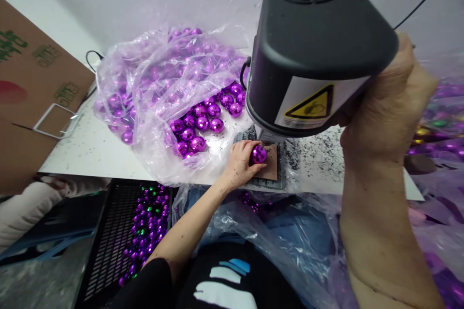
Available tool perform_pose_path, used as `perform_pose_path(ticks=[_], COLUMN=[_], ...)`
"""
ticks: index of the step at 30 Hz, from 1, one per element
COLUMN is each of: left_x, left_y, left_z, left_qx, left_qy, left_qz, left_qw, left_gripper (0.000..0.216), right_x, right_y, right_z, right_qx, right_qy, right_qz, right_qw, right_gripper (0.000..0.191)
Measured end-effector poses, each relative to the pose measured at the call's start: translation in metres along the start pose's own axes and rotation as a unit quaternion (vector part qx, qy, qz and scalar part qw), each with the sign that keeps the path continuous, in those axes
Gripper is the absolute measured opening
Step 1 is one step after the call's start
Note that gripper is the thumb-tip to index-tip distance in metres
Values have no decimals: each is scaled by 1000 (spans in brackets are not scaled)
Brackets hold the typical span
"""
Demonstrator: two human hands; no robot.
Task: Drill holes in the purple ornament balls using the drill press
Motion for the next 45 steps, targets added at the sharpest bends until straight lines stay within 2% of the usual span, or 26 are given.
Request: perform_pose_path(ticks=[6, 9, 12, 17, 23, 28, 38, 42, 45], left_x=[-10, -14, -15, -14, -14, -14, -11, -9, -7], left_y=[-6, -5, -4, -2, 3, 5, 10, 13, 17], left_z=[32, 41, 43, 32, 9, -3, -2, -4, -7], left_qx=[-80, -130, -137, -70, -5, 37, -22, -5, 16], left_qy=[-103, -108, -105, -87, 0, 56, 15, -33, -37], left_qz=[-25, -8, -2, -11, -51, -49, -33, -38, -43], left_qw=[991, 986, 985, 994, 999, 996, 999, 999, 998], left_gripper=[50, 48, 50, 50, 51, 53, 55, 43, 40], right_x=[0, 1, 1, 1, 1, 2, 1, 1, 2], right_y=[2, 1, 0, 0, 0, 0, 0, 0, 0], right_z=[3, 2, 0, -1, -1, -2, -2, -1, -1], right_qx=[6, 15, 5, 14, 17, 18, 16, 14, 14], right_qy=[-17, -19, -6, 11, 3, -1, 2, -3, -8], right_qz=[5, 3, -4, 6, 7, 10, 5, 0, 3], right_qw=[1000, 1000, 1000, 1000, 1000, 1000, 1000, 1000, 1000], right_gripper=[43, 44, 45, 45, 44, 45, 46, 46, 46])
Point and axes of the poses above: each hand's wrist, its own x-axis towards the middle knuckle, its own y-axis out of the palm, z = x × y, the point moved 5 cm from there along x, towards the middle knuckle, and after that the axes turned 9 degrees about x, right-handed, at the moved point
